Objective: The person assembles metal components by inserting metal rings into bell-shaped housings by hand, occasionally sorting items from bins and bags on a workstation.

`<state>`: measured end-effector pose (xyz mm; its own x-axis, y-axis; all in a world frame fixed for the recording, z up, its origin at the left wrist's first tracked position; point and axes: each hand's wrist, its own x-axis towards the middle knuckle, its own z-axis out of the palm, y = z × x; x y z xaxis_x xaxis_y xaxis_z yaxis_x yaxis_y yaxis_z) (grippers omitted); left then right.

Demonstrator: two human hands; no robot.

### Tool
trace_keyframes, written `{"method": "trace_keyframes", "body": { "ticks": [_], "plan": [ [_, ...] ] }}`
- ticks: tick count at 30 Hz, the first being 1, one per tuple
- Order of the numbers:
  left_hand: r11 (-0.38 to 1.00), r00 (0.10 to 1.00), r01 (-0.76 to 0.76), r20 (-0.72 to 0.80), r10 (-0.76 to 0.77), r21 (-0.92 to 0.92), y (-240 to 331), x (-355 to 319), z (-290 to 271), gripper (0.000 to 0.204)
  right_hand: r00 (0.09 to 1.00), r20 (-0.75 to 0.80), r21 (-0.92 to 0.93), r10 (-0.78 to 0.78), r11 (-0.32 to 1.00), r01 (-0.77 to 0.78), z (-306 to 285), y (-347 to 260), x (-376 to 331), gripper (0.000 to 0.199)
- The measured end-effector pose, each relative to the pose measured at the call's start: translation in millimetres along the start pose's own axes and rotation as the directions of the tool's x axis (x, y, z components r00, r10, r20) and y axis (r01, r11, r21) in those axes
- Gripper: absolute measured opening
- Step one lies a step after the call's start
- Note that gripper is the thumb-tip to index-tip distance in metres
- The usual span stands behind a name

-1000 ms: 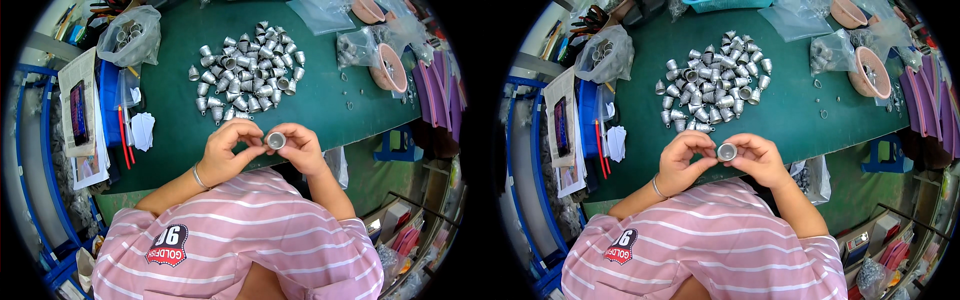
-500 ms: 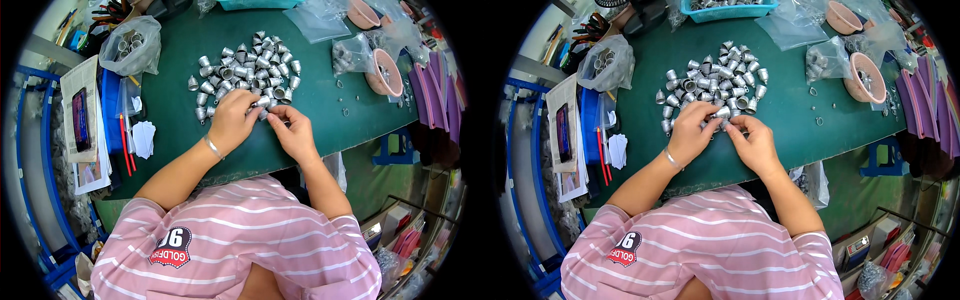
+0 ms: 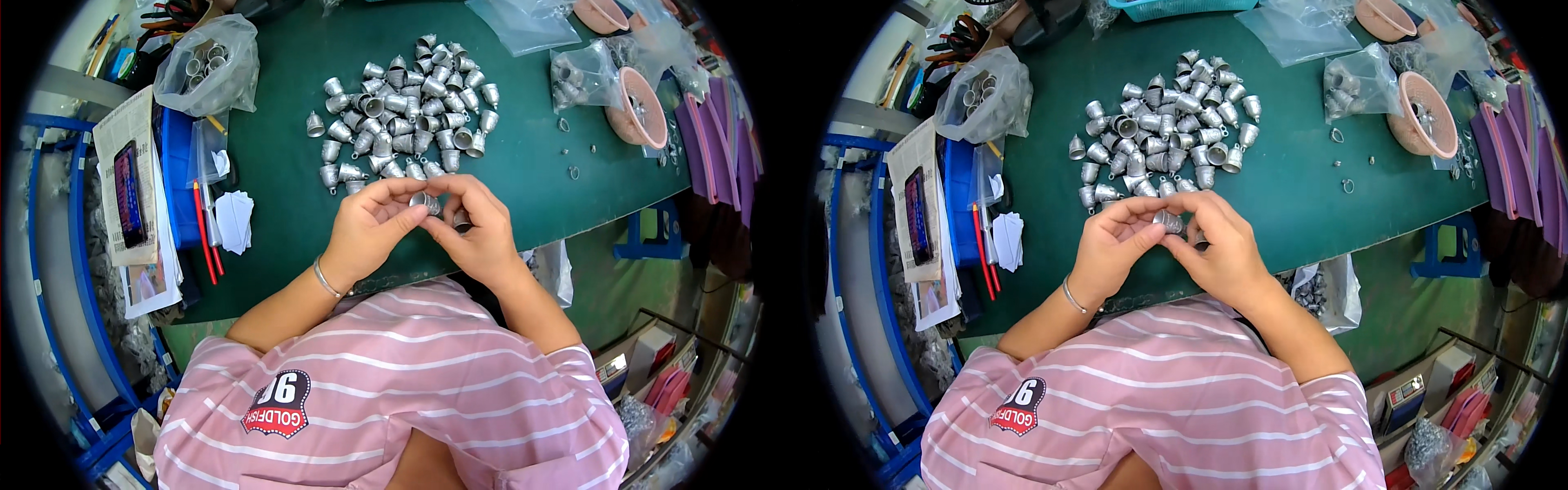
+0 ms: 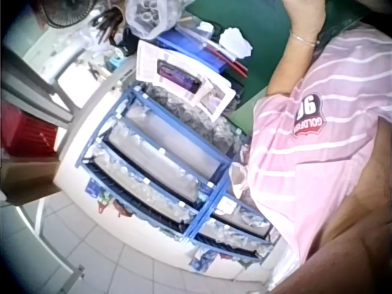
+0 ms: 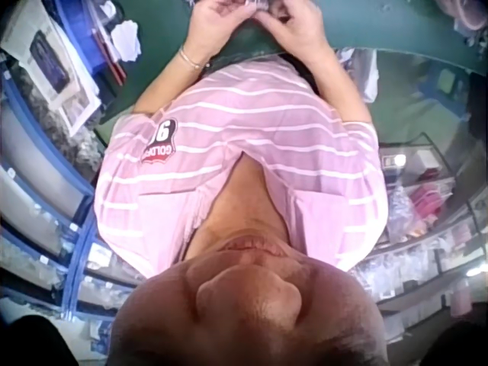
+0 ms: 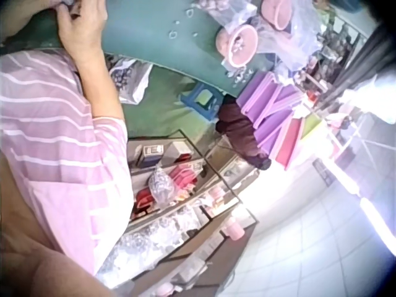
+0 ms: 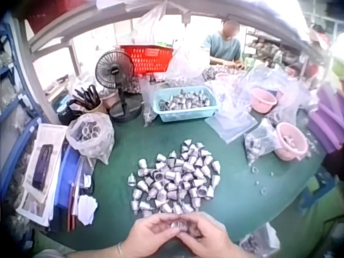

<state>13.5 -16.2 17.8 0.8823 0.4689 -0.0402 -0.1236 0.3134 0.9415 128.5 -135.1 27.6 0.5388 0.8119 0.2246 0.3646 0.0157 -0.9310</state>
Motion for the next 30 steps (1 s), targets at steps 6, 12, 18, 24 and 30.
{"method": "trace_keyframes", "body": {
  "ticks": [6, 12, 18, 24, 30],
  "plan": [
    [0.923, 0.967, 0.247, 0.010, -0.256, -0.296, 0.1, -10.2, -1.7, 0.026, 0.991, -0.011, -0.099, -0.136, 0.986, 0.135, -2.1, -6.9, -5.4, 0.028],
    [0.895, 0.953, 0.289, 0.013, -0.303, -0.340, 3.2, -13.1, -6.8, 0.025, 0.994, 0.102, -0.024, -0.029, 0.999, 0.031, -12.3, -2.4, -9.0, 0.028],
    [0.966, 0.977, 0.209, 0.004, -0.211, -0.153, -0.9, -15.2, -7.6, 0.022, 0.997, 0.057, -0.009, -0.055, 0.998, 0.056, -11.3, -7.6, -10.3, 0.023],
    [0.996, 0.999, -0.042, -0.005, 0.041, -0.085, -2.8, -17.0, -1.5, 0.032, 0.994, 0.098, 0.021, 0.045, 0.999, -0.047, -15.3, -0.8, -13.7, 0.025],
    [0.997, 0.998, 0.053, 0.036, -0.051, -0.057, -0.2, -19.1, -1.2, 0.036, 0.989, 0.058, 0.056, -0.137, 0.989, 0.134, -16.0, -6.6, -13.8, 0.023]
  ]
}}
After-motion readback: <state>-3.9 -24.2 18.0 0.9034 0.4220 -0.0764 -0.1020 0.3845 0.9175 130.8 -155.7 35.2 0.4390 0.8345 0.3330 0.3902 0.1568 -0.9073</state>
